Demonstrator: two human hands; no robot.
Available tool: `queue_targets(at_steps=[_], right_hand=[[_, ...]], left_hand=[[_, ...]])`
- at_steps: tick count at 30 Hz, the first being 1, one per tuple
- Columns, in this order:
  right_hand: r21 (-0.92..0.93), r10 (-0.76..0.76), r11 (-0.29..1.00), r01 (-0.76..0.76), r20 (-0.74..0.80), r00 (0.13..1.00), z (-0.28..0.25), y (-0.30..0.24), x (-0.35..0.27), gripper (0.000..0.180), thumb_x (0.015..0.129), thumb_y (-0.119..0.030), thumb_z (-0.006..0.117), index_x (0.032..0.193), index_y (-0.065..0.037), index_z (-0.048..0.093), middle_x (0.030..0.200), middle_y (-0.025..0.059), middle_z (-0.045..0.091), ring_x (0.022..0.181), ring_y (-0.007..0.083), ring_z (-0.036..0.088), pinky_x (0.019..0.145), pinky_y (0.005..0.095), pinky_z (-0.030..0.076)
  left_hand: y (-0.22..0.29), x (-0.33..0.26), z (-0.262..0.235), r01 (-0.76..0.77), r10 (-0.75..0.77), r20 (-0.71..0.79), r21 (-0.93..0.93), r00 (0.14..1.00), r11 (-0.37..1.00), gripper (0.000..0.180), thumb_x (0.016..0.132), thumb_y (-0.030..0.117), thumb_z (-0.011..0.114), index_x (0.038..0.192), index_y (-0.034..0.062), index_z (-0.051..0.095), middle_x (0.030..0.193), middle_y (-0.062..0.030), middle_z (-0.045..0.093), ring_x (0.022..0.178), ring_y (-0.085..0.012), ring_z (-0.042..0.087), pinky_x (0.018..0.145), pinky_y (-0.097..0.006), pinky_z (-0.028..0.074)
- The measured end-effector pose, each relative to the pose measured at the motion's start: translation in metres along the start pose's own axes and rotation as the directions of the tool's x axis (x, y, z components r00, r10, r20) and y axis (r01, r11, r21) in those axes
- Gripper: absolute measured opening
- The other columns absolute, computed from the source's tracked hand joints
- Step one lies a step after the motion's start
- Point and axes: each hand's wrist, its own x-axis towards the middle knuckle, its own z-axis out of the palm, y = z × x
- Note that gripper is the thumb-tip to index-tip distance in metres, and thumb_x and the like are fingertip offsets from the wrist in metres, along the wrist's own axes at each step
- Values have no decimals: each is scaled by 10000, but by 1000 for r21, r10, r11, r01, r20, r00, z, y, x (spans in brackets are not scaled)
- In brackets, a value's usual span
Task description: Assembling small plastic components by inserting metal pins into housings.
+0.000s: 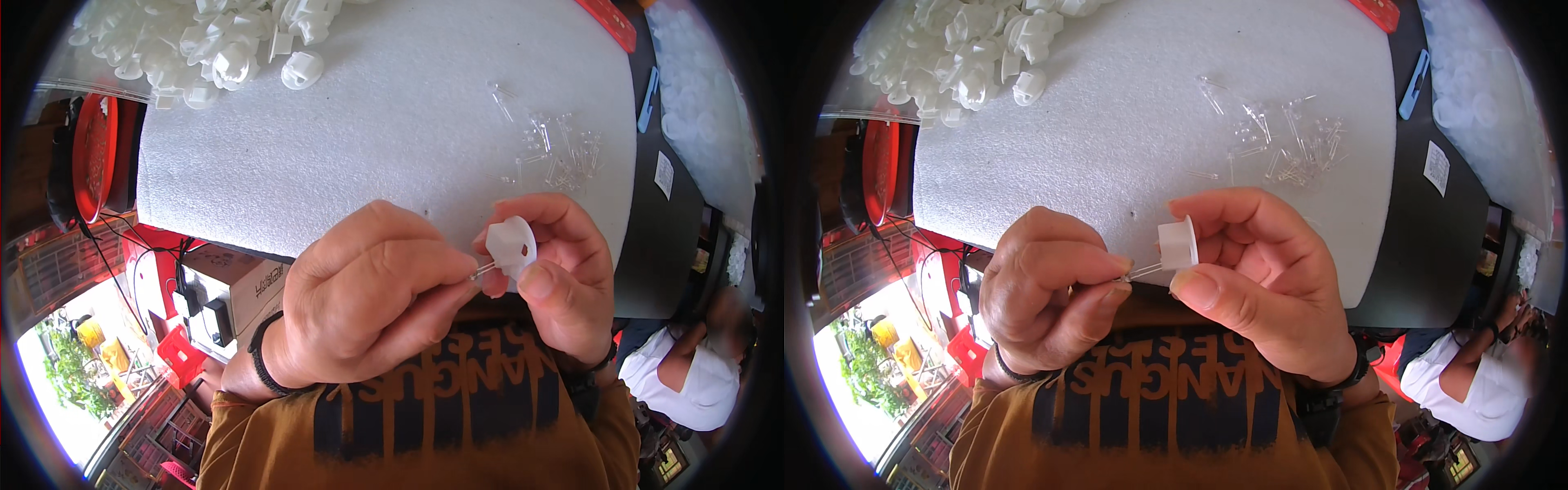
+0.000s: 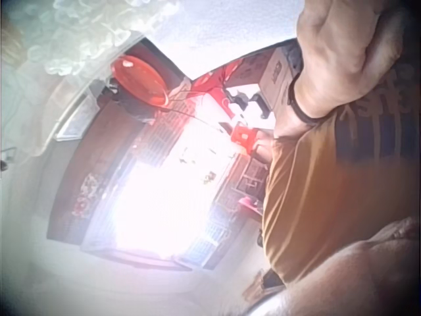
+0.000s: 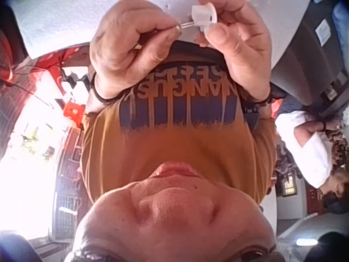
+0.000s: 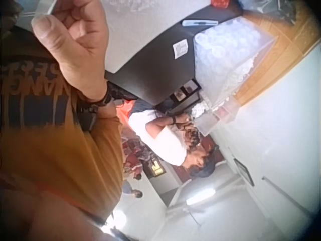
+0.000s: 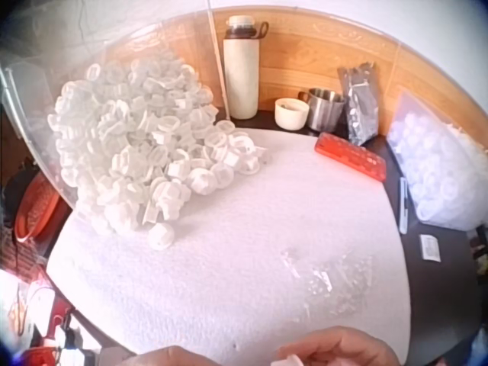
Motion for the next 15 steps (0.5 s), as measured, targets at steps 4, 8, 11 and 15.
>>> queue_targets(at_steps=[4, 8, 11, 15], right_hand=[[182, 30, 982, -58, 153, 988, -12, -3, 0, 379, 846, -20, 609, 1192, 29, 461, 1049, 79, 555, 968, 121, 548, 831, 245, 447], [191, 27, 979, -63, 187, 982, -14, -3, -1, 391, 851, -23, 605, 1207, 33, 452, 1076, 94, 556, 992, 135, 553, 853, 258, 453], [205, 33, 976, -74, 195, 980, -16, -1, -1, 397, 854, -20, 601, 1216, 37, 448, 1094, 104, 555, 1006, 142, 553, 864, 264, 453], [218, -1, 975, -49, 220, 975, -17, 1, -1, 402, 856, -1, 589, 1228, 49, 442, 1108, 108, 554, 1007, 141, 553, 864, 264, 453]], left_hand=[[-3, 1, 2, -27, 27, 0, 14, 1000, 1000, 153, 740, 63, 693, 859, 17, 609, 754, -91, 567, 586, -133, 511, 493, -251, 377], [0, 0, 3, -40, 41, -7, 25, 999, 999, 157, 734, 60, 693, 860, 17, 609, 748, -90, 567, 587, -134, 513, 487, -249, 376], [1, -1, 3, -17, 16, 5, 44, 1000, 999, 162, 730, 63, 698, 860, 19, 610, 748, -92, 570, 585, -134, 513, 480, -251, 375], [-3, -2, 9, -34, 34, -11, 34, 999, 999, 194, 710, 50, 721, 868, 22, 613, 750, -91, 575, 594, -149, 529, 484, -257, 391]])
